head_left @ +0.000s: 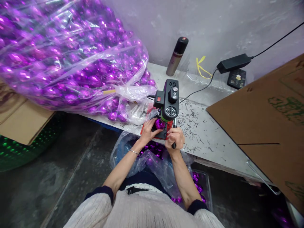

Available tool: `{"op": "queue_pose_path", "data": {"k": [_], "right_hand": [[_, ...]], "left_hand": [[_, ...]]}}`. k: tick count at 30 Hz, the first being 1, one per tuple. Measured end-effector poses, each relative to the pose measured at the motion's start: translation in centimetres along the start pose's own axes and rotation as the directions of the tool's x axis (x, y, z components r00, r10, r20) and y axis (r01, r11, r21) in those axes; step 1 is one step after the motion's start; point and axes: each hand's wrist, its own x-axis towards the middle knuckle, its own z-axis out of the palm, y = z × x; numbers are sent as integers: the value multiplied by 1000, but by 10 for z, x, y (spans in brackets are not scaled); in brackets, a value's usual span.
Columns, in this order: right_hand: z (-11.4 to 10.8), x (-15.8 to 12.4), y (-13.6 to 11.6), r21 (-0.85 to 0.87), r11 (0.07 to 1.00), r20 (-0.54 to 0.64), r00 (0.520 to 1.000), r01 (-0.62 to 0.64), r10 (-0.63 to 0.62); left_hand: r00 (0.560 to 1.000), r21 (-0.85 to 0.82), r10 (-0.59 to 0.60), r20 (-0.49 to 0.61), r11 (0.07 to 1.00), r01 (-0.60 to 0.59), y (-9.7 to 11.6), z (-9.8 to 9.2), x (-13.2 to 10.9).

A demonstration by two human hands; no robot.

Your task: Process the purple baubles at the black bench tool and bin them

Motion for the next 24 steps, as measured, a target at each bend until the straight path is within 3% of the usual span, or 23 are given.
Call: {"op": "queue_pose_path", "data": {"k": [7,13,19,24], "right_hand": [[2,0,1,6,1000,0,1000,0,0],[1,10,-3,-30,992,19,993,119,-118],[-11,59,-29,35,979,-7,979,-203,203],[-15,65,-33,43,974,29,975,-220,219]], "left_hand": [[1000,-13,6,-1,1000,-6,0,0,2],[1000,-12,-4,-5,1000,4,-3,3,3],[999,7,29,-17,1000,-28,1,3,1],[988,91,125,92,987,-133,24,-18,-40]]}}
